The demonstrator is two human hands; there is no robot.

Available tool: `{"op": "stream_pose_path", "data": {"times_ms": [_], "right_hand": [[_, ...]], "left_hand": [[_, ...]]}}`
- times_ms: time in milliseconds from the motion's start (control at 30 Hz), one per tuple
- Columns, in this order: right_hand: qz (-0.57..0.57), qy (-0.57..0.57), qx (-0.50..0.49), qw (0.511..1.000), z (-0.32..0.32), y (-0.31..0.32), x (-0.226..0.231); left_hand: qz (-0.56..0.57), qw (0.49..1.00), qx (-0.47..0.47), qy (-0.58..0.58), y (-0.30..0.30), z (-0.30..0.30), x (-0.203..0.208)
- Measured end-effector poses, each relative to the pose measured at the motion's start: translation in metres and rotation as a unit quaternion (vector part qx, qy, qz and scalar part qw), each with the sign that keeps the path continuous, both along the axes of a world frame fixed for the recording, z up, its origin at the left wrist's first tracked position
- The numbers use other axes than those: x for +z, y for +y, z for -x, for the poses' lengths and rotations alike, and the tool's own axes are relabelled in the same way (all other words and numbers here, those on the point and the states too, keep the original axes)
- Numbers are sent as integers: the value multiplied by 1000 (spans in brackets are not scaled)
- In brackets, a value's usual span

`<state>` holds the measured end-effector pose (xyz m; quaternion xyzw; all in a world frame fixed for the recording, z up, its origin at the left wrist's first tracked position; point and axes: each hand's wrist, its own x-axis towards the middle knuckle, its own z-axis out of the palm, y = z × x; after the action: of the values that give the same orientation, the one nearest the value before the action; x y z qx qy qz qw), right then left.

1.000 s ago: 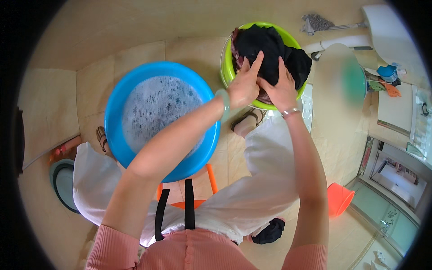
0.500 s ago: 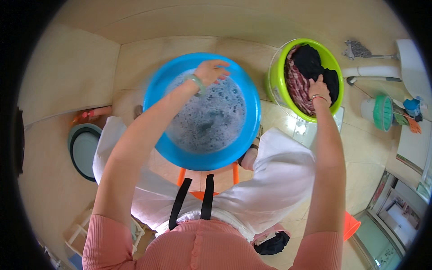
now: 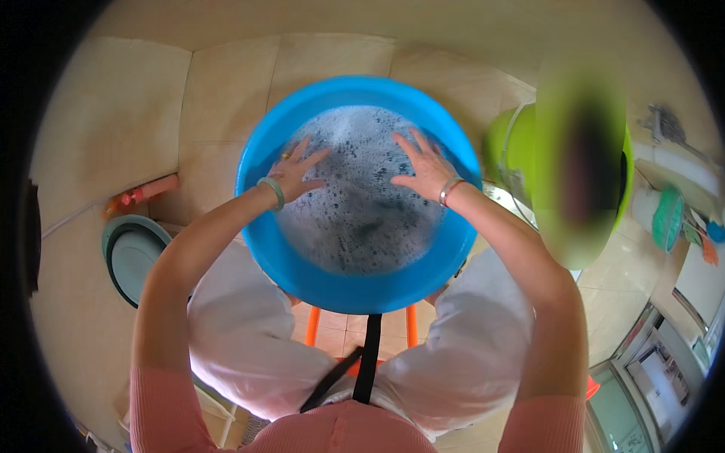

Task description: The person hand-washes a black garment and a light purple garment in a blue basin filled with soapy water. They scrub and rinse the items by hand, then transfer them to a green bucket.

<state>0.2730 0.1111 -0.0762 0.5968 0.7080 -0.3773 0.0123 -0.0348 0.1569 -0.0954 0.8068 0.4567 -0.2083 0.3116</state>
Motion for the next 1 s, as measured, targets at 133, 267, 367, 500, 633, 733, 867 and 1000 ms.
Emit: {"op": "stream_pose_path", "data": {"times_ms": [133, 267, 367, 500, 633, 733, 867, 1000], "right_hand": [[53, -104, 51, 992, 44, -1, -56], [10, -145, 196, 970, 75, -42, -84], [-48, -137, 292, 945, 76, -59, -99], [30, -93, 249, 964, 73, -72, -103], [172, -12, 91, 981, 57, -83, -92], [177, -42, 104, 978, 42, -100, -74], [85, -189, 218, 954, 45, -116, -43], [-75, 59, -86, 992, 52, -112, -31]], "left_hand": [[84, 993, 4, 80, -18, -4, -23], [106, 972, -108, 181, -53, -4, -39], [80, 968, -180, 157, -79, 15, -64], [70, 996, -54, 34, -98, 28, -93], [312, 905, 186, -223, -91, 33, -82], [538, 644, 442, -316, -79, 23, -29], [585, 506, 457, -439, -89, 14, -4], [612, 404, 460, -501, -97, 3, 0]]}}
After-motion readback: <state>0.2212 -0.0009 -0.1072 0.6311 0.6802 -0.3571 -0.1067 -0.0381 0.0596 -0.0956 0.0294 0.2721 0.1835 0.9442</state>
